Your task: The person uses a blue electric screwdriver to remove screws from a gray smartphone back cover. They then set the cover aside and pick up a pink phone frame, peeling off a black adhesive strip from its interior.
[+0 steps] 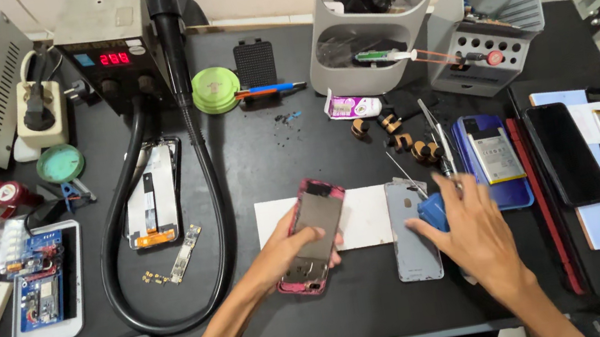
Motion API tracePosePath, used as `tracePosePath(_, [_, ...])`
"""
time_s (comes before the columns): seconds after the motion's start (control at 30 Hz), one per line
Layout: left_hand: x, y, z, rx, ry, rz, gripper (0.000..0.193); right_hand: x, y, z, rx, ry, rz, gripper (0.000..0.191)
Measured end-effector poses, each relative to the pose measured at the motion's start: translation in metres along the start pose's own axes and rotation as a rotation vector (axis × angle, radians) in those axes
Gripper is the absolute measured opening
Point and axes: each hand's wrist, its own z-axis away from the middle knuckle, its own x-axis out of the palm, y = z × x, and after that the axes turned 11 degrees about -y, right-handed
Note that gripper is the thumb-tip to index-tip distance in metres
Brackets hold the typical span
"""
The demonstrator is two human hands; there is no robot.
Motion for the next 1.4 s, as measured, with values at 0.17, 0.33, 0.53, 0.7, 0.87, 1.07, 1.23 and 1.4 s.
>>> tracePosePath(0.17, [0.002,0.015,0.008,-0.3,-0.29,-0.254,0.044,-0.015,-0.029,-0.027,-0.391,-0.338,-0.659,0.048])
tracePosePath(0.33, [-0.009,0.019,0.018,-0.428,-0.383,-0.316,0.025,0.002,-0.056,-0.057,-0.243,-0.953,-1.133,0.029])
tracePosePath(0.53, [-0.018,0.009,0.022,-0.566,-0.412,-0.361,0.023,0.025,-0.057,-0.065,-0.367,-1.012,-1.108,0.02])
tracePosePath(0.7, [-0.015,0.009,0.018,-0.569,-0.431,-0.34,0.023,0.03,-0.063,-0.058,-0.238,-0.976,-1.031,0.02])
tracePosePath(0.87, [-0.015,0.013,0.02,-0.539,-0.419,-0.349,0.023,0.018,-0.052,-0.062,-0.347,-0.983,-1.1,0.021])
tracePosePath(1.07, [-0.014,0.008,0.018,-0.597,-0.409,-0.368,0.021,0.028,-0.052,-0.059,-0.318,-0.937,-1.028,0.02])
tracePosePath(1.23, [-0.012,0.004,0.017,-0.588,-0.42,-0.37,0.022,0.036,-0.053,-0.054,-0.315,-0.909,-1.007,0.017])
tracePosePath(1.4, [-0.011,0.01,0.02,-0.589,-0.409,-0.357,0.021,0.024,-0.044,-0.059,-0.365,-0.975,-1.055,0.02])
